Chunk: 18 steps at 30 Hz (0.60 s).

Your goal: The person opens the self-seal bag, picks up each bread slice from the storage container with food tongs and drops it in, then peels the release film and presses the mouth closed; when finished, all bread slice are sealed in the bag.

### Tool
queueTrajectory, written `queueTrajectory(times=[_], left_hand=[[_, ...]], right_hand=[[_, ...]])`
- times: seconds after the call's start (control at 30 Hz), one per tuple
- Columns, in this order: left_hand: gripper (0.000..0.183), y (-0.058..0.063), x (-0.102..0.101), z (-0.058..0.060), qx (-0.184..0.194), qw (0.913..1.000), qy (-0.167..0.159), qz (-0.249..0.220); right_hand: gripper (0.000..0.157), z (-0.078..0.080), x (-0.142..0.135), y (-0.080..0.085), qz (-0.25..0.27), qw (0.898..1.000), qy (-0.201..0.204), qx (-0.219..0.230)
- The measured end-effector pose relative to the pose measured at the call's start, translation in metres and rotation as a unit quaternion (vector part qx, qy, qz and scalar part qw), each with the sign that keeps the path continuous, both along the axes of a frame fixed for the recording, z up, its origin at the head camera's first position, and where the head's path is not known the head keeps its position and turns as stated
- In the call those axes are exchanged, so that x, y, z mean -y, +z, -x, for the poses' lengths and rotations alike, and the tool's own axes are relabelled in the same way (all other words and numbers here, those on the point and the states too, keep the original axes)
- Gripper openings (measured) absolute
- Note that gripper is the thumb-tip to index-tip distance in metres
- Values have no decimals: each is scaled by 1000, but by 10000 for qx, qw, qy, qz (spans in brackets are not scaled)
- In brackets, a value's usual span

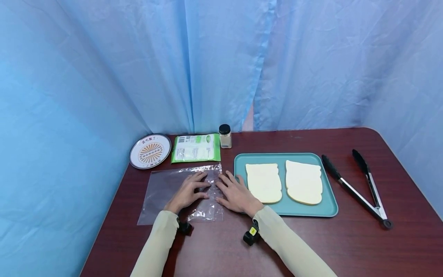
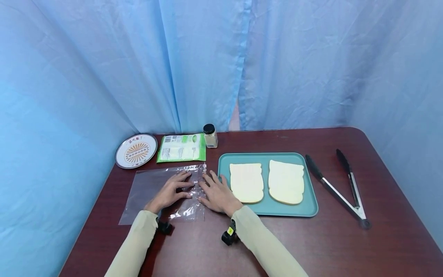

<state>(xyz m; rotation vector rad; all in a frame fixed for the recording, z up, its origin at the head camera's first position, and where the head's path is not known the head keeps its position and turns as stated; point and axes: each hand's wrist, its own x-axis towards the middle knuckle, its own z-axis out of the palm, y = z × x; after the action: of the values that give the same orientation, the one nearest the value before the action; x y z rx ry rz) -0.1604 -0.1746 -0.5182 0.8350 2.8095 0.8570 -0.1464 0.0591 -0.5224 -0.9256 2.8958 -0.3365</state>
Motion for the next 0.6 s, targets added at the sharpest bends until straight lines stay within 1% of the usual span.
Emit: queueTrajectory(times=[0.13, 0.33, 0.43, 0.6], left_hand=[[39, -3, -1, 0, -102, 9997, 103, -182], [32, -7, -2, 0, -78, 9984, 351, -444], [35, -8, -2, -1, -89, 9979, 381, -526], [46, -10, 0, -1, -108, 9978, 342, -562]], right_hand=[[61, 0, 0, 1, -38, 10000, -8, -37], [59, 0, 0, 0, 0, 10000, -7, -24], [59, 0, 0, 0, 4, 10000, -14, -10], [60, 0, 0, 1, -16, 10000, -18, 38]])
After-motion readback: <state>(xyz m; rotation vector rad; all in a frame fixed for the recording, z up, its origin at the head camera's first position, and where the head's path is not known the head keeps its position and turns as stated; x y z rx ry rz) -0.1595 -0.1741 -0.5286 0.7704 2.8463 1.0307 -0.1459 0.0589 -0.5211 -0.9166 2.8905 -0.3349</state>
